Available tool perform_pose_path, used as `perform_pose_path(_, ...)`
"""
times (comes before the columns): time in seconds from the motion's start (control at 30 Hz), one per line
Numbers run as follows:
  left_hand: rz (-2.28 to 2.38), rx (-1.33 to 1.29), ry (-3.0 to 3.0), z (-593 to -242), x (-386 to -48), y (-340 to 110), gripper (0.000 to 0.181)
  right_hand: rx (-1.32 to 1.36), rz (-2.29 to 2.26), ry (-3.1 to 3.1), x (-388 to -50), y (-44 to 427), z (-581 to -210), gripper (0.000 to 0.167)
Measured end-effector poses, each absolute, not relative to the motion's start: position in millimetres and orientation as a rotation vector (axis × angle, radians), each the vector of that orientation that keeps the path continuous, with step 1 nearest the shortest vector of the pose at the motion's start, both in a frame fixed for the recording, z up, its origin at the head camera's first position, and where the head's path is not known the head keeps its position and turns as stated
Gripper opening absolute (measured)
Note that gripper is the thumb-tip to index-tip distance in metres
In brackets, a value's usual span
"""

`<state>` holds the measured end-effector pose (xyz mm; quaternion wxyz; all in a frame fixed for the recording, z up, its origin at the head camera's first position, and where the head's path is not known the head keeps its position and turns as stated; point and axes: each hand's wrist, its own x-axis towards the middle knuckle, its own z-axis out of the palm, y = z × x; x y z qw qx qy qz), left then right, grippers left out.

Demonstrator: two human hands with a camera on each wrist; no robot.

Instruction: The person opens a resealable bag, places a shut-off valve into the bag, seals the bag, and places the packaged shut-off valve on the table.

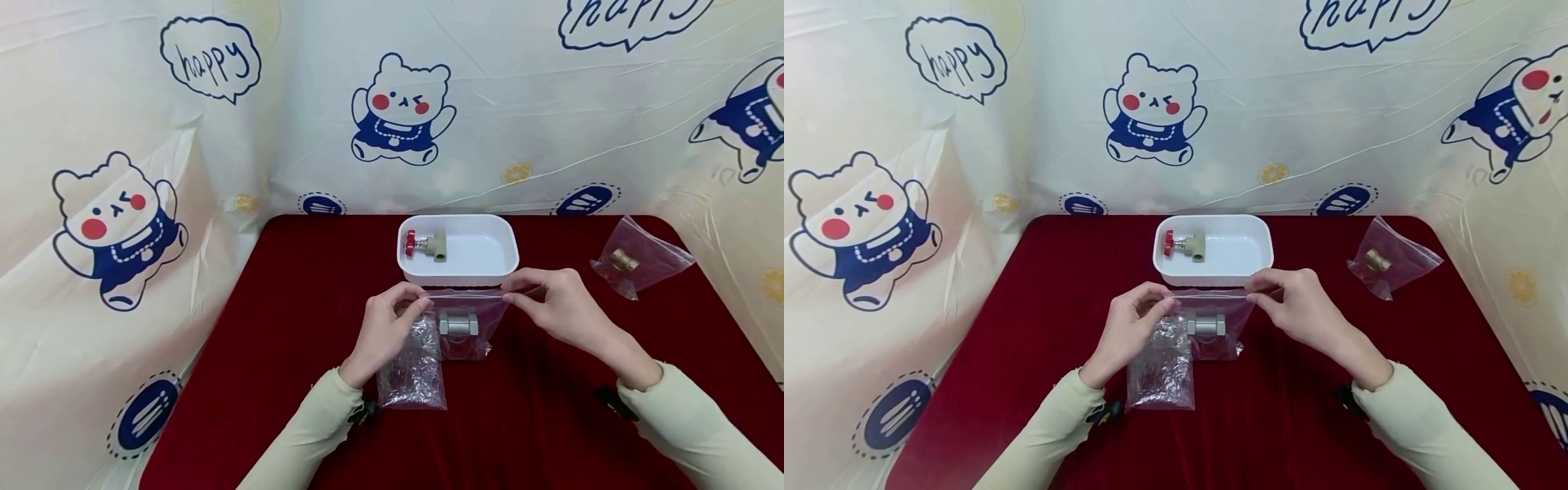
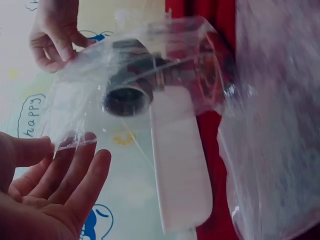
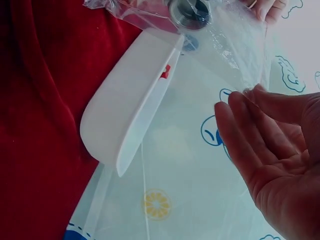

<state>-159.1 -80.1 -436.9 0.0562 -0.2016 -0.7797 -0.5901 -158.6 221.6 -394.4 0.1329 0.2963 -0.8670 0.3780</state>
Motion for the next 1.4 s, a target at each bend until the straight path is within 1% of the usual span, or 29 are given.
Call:
perform_pose_path(0.1,-1.689,-0.605,-2.366,-437,-159,-82,0.005,0.846,1.101,-2.516,-161,220,-396,0.033)
perform_pose_path(0.27,-1.561,-0.642,-2.367,-439,-159,-85,0.005,0.849,1.016,-2.608,-164,214,-392,0.05)
perform_pose_path(0.33,-1.526,-0.668,-2.368,-439,-159,-85,0.005,0.869,0.966,-2.638,-164,208,-387,0.051)
perform_pose_path(0.4,-1.501,-0.674,-2.369,-439,-159,-86,0.005,0.907,0.905,-2.64,-166,198,-382,0.047)
perform_pose_path(0.57,-1.483,-0.661,-2.355,-440,-159,-85,0.005,1.016,0.674,-2.605,-172,163,-374,0.031)
perform_pose_path(0.73,-1.463,-0.653,-2.333,-440,-160,-82,0.005,1.121,0.539,-2.644,-176,130,-373,0.025)
perform_pose_path(0.93,-1.455,-0.669,-2.337,-441,-159,-79,0.005,1.126,0.544,-2.675,-178,117,-376,0.006)
perform_pose_path(1.2,-1.435,-0.687,-2.338,-441,-159,-78,0.005,1.165,0.647,-2.664,-184,119,-377,0.007)
perform_pose_path(1.4,-1.408,-0.661,-2.362,-439,-158,-79,0.006,1.164,0.634,-2.66,-185,121,-380,0.005)
